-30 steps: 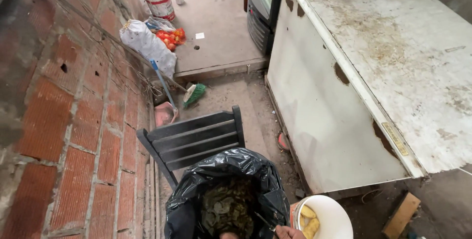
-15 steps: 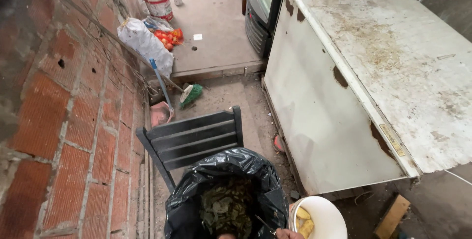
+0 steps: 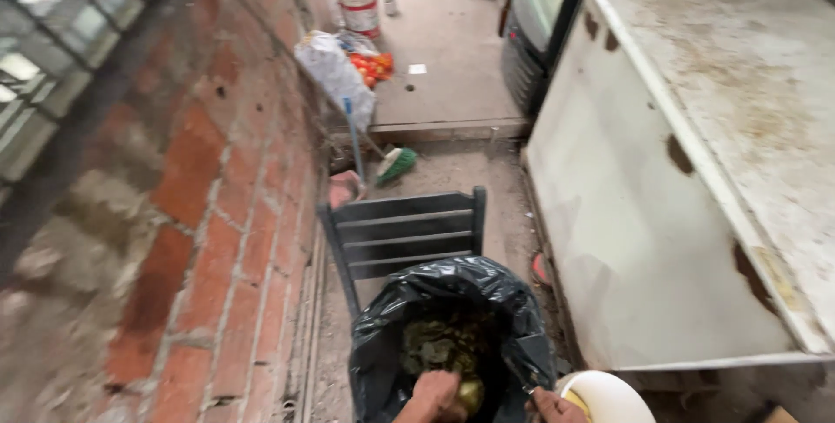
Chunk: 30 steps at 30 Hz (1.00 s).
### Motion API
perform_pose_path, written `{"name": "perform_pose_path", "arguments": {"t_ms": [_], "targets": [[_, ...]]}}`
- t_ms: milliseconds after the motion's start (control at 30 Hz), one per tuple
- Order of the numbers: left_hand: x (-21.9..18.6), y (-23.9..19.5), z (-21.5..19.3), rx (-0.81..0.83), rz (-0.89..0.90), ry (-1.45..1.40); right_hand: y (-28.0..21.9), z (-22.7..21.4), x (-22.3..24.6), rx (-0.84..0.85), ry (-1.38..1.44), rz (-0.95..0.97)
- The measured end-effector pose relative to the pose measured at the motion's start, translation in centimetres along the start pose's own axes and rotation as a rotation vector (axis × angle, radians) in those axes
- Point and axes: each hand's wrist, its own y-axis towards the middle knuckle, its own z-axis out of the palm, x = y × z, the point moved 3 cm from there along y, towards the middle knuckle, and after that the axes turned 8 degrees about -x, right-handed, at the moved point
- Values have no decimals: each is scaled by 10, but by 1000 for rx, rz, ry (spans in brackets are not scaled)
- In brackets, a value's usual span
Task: Peeling potatoes with a small knife over a trash can and placing them into a bucket.
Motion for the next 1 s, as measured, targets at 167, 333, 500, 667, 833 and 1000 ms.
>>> {"name": "perform_pose_path", "arguments": {"t_ms": [167,333,500,667,833,1000], "targets": [[-130,-105,-157,-474,-305,-343,-21,31,69,148,159,135],[-117,-115,-161,-612,-232,-866,-121,60,222,146,73,134],[-144,-157,-179,-601,-266,-1446,-189,80,288,187,261,288],[-147,-174,-157,-632,-195,-1477,-196,92,286,265,432,395],[-136,-189,-165,-477,-160,-1391,-183,92,275,193,403,323],[-164,-194,-177,-216,-223,-1064,-183,100,300,179,83,-243]]}}
